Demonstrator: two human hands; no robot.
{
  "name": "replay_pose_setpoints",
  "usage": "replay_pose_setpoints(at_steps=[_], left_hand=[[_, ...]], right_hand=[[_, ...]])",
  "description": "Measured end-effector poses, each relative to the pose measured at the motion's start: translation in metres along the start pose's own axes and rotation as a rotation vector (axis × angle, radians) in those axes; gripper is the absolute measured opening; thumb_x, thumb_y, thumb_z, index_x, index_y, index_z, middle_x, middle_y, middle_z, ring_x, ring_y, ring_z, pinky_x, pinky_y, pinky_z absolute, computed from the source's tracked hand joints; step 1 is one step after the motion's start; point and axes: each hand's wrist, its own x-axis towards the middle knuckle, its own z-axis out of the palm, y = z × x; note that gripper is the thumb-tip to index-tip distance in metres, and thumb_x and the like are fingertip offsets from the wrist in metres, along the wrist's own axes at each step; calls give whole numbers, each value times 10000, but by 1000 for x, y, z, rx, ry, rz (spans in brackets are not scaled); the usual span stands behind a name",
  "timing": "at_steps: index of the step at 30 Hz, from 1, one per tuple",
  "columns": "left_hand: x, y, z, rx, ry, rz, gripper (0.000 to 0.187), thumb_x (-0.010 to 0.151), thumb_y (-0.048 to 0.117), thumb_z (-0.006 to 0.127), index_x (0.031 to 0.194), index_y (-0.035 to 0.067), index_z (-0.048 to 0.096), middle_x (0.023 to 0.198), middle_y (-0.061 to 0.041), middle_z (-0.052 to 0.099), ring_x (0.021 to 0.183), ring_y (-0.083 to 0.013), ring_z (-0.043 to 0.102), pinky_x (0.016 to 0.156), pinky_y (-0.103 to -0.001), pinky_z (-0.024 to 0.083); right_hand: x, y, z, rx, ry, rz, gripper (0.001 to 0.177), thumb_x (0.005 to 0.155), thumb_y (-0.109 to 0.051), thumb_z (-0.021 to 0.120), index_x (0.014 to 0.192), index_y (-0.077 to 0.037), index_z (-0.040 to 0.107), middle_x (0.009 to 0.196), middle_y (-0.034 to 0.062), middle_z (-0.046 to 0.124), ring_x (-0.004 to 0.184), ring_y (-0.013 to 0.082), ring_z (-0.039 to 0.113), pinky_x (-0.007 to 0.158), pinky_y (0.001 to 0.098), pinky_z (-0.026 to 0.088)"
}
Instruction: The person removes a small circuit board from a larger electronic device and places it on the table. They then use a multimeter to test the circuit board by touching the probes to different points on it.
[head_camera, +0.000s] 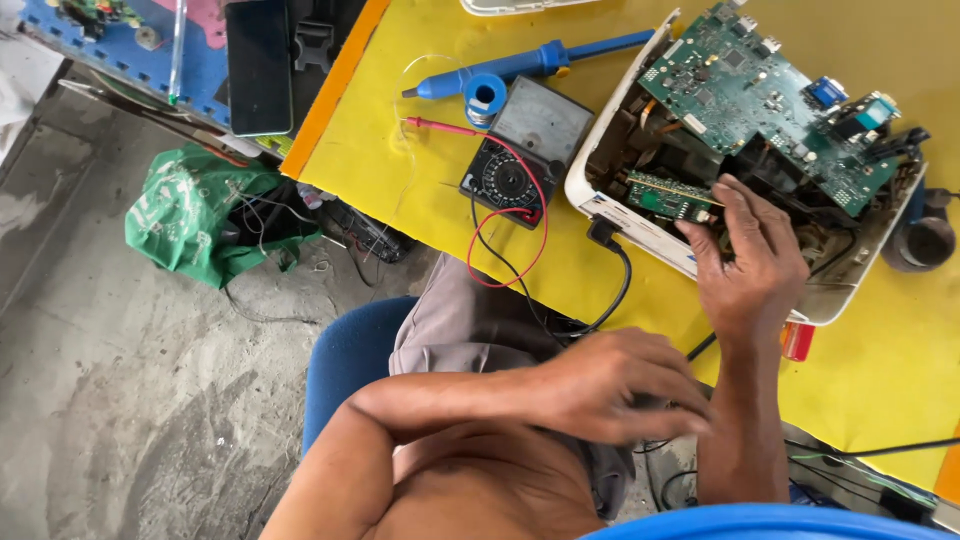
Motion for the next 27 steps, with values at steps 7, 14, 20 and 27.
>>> replay_pose_setpoints(at_steps=[7, 14, 20, 27], left_hand=[[-39, -40, -21, 204, -44, -182, 213, 1014, 289, 633, 1056, 115, 748, 936, -46, 733, 835, -271, 687, 751, -392, 509], [-51, -54, -35, 178, 47, -282, 165, 996, 238, 679, 1050, 106, 761, 949, -86, 740, 856, -278, 709, 729, -388, 543], [-39, -54, -50, 156, 175, -220, 139, 995, 194, 700, 1058, 91, 771, 953, -121, 738, 848, -299, 727, 752, -393, 573], [-36, -59, -49, 133, 203, -211, 138, 1006, 147, 685, 1063, 64, 780, 942, -148, 743, 835, -298, 731, 759, -392, 573]], right_hand=[[-1, -3, -6, 71, -64, 68, 461, 959, 44, 868, 1352, 146, 650, 1344, 284, 675, 1251, 390, 659, 1060, 494, 592], [3, -5, -13, 224, -80, 182, 388, 941, 9, 840, 1291, 88, 693, 1286, 275, 687, 1212, 418, 670, 1028, 500, 561], [2, -5, -18, 300, -102, 307, 317, 969, -48, 797, 1282, -34, 748, 1256, 244, 704, 1177, 454, 668, 961, 532, 541], [-5, -8, -14, 236, -37, 264, 273, 1000, 53, 737, 1260, -25, 763, 1270, 252, 702, 1151, 438, 684, 940, 494, 553]])
